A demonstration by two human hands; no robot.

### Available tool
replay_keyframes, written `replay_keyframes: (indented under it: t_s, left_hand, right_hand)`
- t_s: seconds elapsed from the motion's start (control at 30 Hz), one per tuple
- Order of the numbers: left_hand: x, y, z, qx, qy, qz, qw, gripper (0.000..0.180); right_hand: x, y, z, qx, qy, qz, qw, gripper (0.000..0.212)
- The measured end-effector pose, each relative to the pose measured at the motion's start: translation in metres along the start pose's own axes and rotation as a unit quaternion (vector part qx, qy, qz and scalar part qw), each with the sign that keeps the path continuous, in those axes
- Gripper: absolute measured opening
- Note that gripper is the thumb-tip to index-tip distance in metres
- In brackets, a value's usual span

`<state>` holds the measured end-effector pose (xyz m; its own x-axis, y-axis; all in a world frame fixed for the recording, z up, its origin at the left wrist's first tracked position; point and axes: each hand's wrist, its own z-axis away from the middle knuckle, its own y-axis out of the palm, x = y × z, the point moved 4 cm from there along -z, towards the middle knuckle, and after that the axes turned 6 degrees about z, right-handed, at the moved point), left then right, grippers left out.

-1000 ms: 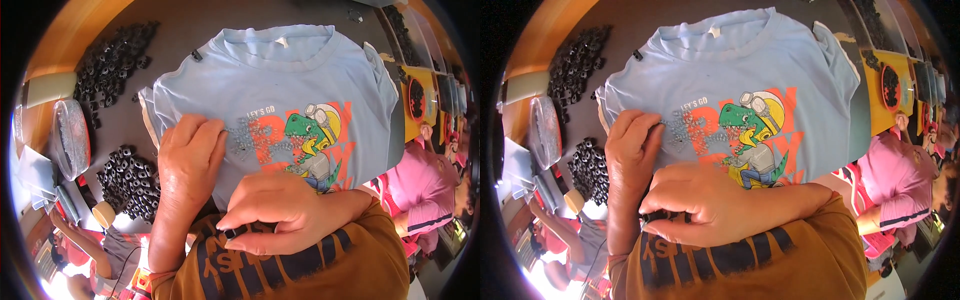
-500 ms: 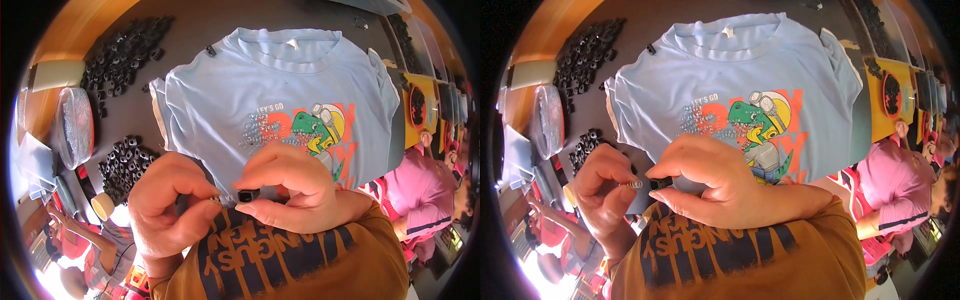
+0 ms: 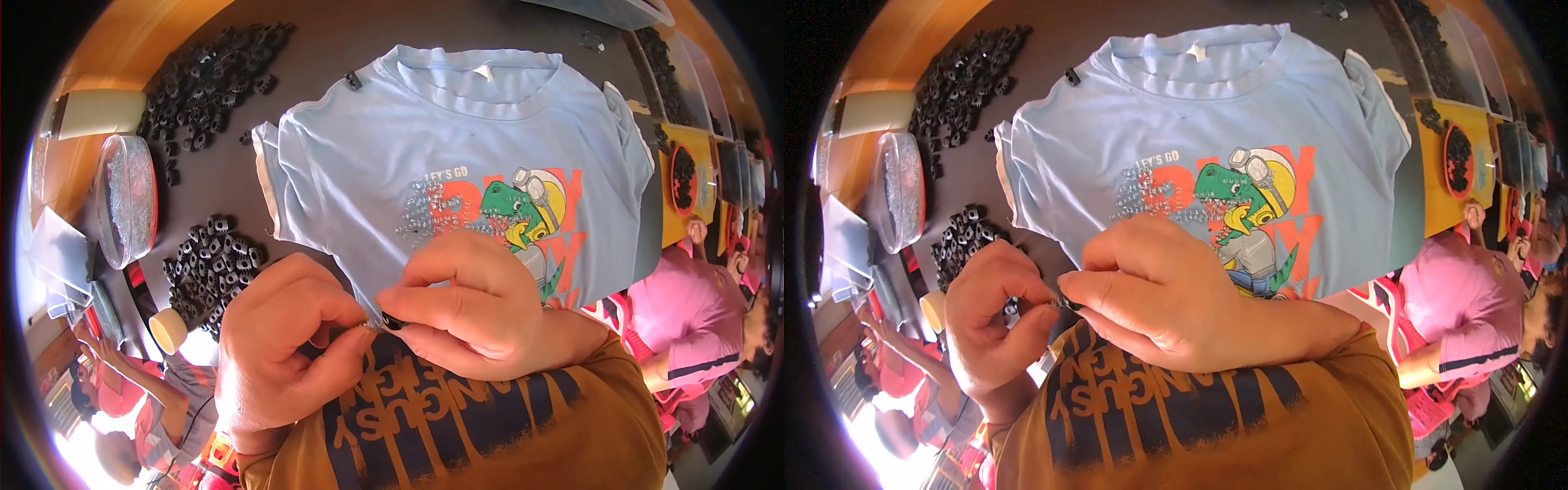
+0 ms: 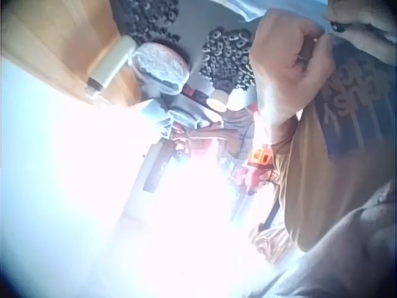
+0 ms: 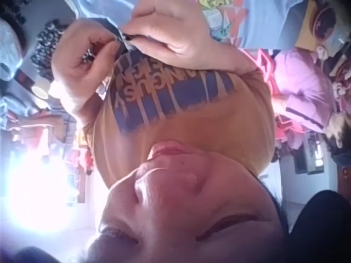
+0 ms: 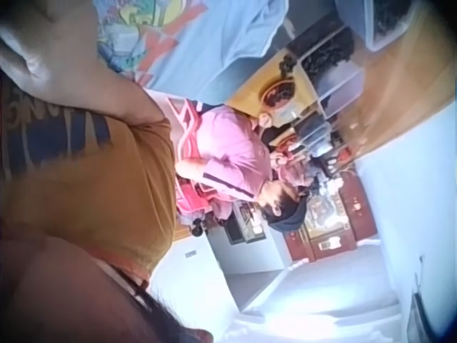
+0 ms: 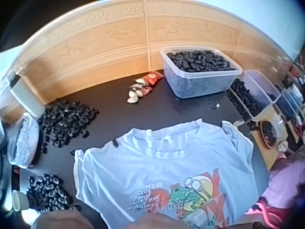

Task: Manually assemble small black plastic parts at a workbench.

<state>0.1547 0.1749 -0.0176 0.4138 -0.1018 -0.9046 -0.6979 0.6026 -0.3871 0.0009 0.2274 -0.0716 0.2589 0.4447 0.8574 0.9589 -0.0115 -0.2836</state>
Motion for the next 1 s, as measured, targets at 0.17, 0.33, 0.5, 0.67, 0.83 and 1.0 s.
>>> replay_keyframes:
  t_s: [0.17,0.33,0.5,0.67,0.83,1.0]
  left_hand:
    - [0.001,0.004,0.0,0.003,0.003,-0.025,1.0,0.013]
    - [-0.001,0.004,0.001,0.011,0.01,-0.03,0.999,0.013]
    - [0.003,0.001,0.0,-0.017,0.043,0.009,0.999,0.012]
    - [0.006,-0.006,0.002,-0.047,0.037,0.017,0.998,0.012]
    - [0.006,0.004,-0.002,0.009,0.014,0.022,1.0,0.012]
    - [0.008,0.001,-0.006,0.033,0.035,0.032,0.998,0.009]
  right_hand:
    - [0.0,0.003,0.003,-0.016,-0.033,0.038,0.999,0.039]
    - [0.001,0.003,0.003,0.007,-0.022,0.034,0.999,0.039]
    - [0.001,0.002,0.001,0.022,0.017,-0.002,1.0,0.038]
    - [0.002,0.001,-0.001,0.02,0.032,-0.014,0.999,0.037]
    - [0.0,0.001,-0.002,0.019,0.014,-0.011,1.0,0.038]
    - [0.002,0.001,-0.002,0.028,0.007,-0.008,1.0,0.038]
